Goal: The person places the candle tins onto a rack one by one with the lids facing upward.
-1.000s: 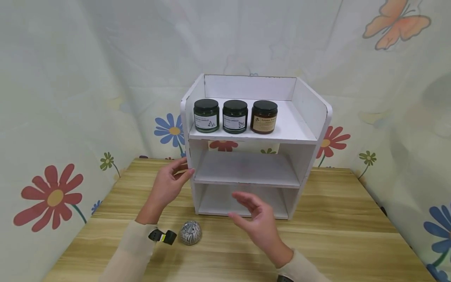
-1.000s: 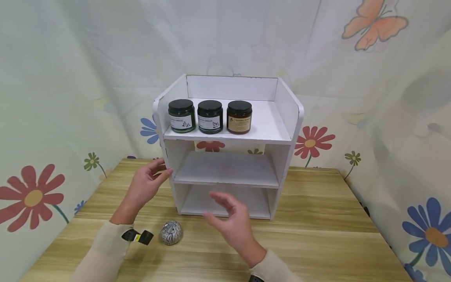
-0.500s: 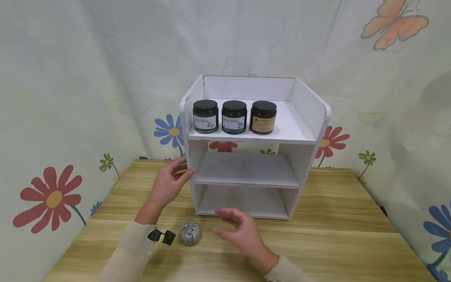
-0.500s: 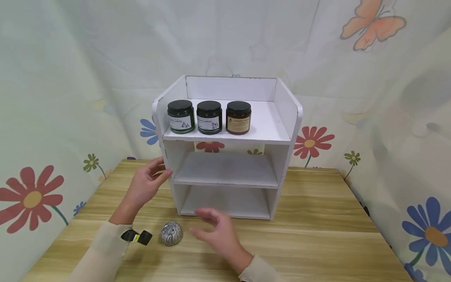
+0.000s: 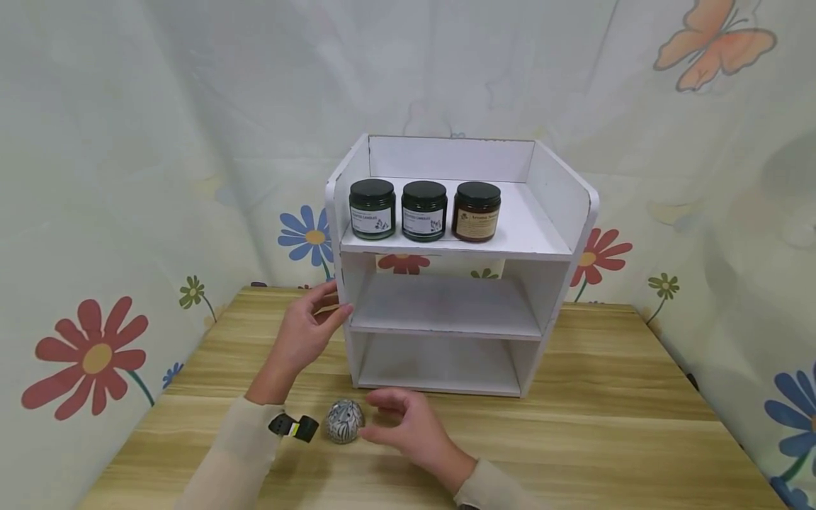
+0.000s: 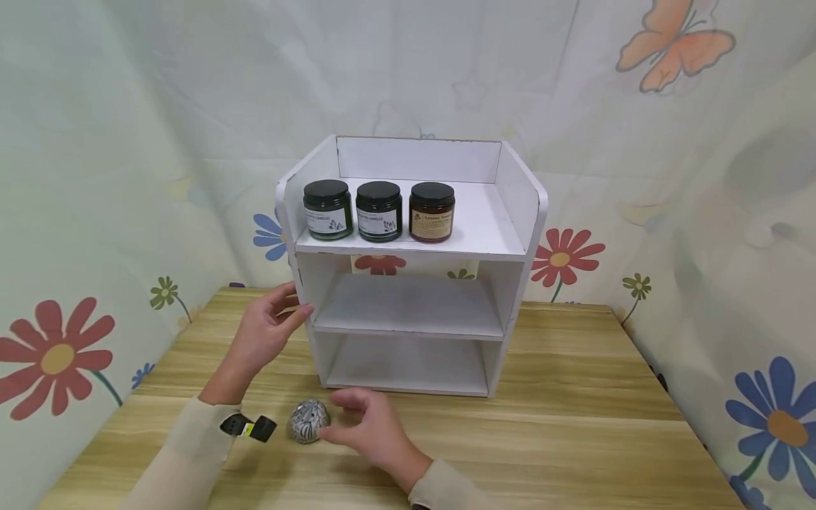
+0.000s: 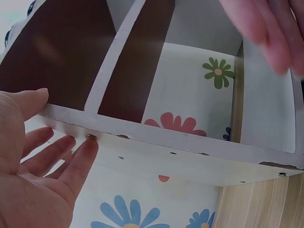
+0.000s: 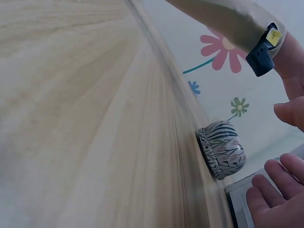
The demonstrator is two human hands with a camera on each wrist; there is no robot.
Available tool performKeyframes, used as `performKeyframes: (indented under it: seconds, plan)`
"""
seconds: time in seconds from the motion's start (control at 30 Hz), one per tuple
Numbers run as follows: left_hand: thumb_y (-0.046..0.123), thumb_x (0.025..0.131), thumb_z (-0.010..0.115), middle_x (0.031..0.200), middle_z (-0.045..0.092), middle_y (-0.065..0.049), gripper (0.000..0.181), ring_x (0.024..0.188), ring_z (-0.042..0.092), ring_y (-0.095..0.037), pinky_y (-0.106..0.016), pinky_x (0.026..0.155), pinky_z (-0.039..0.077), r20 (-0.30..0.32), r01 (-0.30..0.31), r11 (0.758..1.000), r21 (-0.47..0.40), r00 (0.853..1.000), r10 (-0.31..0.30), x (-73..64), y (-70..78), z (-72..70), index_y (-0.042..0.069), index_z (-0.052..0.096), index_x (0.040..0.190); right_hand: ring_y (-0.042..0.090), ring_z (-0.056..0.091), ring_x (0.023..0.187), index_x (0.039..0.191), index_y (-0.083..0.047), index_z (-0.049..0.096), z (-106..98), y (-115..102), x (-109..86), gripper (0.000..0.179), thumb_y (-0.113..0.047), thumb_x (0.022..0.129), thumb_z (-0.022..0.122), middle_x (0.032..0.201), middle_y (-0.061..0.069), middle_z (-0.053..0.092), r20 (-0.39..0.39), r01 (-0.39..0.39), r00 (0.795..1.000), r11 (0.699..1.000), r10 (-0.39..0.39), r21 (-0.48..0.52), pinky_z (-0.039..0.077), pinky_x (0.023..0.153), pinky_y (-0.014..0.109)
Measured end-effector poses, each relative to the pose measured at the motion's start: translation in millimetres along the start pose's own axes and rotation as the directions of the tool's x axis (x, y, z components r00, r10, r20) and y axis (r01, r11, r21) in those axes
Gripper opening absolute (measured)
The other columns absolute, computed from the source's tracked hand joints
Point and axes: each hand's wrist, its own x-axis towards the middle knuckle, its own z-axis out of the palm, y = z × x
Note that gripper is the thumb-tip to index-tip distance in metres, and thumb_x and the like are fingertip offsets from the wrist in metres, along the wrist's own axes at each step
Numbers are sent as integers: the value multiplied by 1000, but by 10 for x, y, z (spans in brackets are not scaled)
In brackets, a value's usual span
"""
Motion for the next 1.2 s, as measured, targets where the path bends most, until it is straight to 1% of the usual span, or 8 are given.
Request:
performKeyframes:
  seconds: [0.1,0.23,0.37,0.57,0.67,0.83,1.0,1.2]
  plan:
    - [34,98,70,150,55,-11,60,133,59,-35,-47,107,54,1,-8,1000,6,1000,8,7,-1,5,15,50,151,42,62,125,126,8,66,32,-3,47,51,-8,82,86,130,25,67,14,-6,1000,1000,6,-18,49,112,49]
    - [33,99,70,149,56,-11,59,132,60,-36,-47,106,54,2,-19,1000,8,1000,19,0,4,8,15,50,151,40,63,125,128,7,65,75,32,117,56,-12,81,88,130,22,68,40,8,999,997,-5,-81,49,111,50]
    - [32,99,70,148,56,-12,58,131,60,-36,-47,106,54,-1,-29,1000,2,1000,29,-8,-2,8,14,51,150,34,66,122,128,4,67,125,91,197,61,-19,77,92,129,18,70,60,24,998,984,-13,-174,52,109,45]
    - [32,99,70,149,56,-10,58,131,61,-35,-47,105,55,9,-41,999,-2,999,41,-9,-37,12,16,50,151,12,67,112,125,-3,70,178,154,304,60,-21,73,94,122,4,73,99,16,995,961,12,-277,56,102,28]
    - [32,99,70,149,56,-11,58,130,61,-35,-46,104,55,9,-43,999,2,999,43,-10,-38,13,16,51,151,5,65,108,126,-5,70,192,153,340,60,-23,73,94,121,1,73,115,9,993,946,30,-325,56,97,24]
    - [30,99,70,148,57,-10,57,129,62,-35,-44,103,56,0,-41,999,9,999,41,-12,-23,5,16,52,150,4,64,108,128,-7,70,234,135,401,64,-28,73,94,123,2,73,102,-6,994,924,49,-383,54,97,22]
    - [27,99,70,147,58,-12,56,129,62,-36,-44,103,56,-4,-40,999,14,999,40,-12,-14,3,15,52,150,3,64,105,125,-8,72,284,140,445,62,-27,71,95,120,1,75,99,27,995,903,17,-429,51,95,18]
    - [25,99,70,147,58,-13,55,130,62,-37,-46,104,55,-8,-36,999,4,999,36,-6,8,8,14,52,150,-1,63,99,121,-7,75,302,117,469,57,-25,70,95,114,-1,76,91,14,995,898,29,-439,51,90,16]
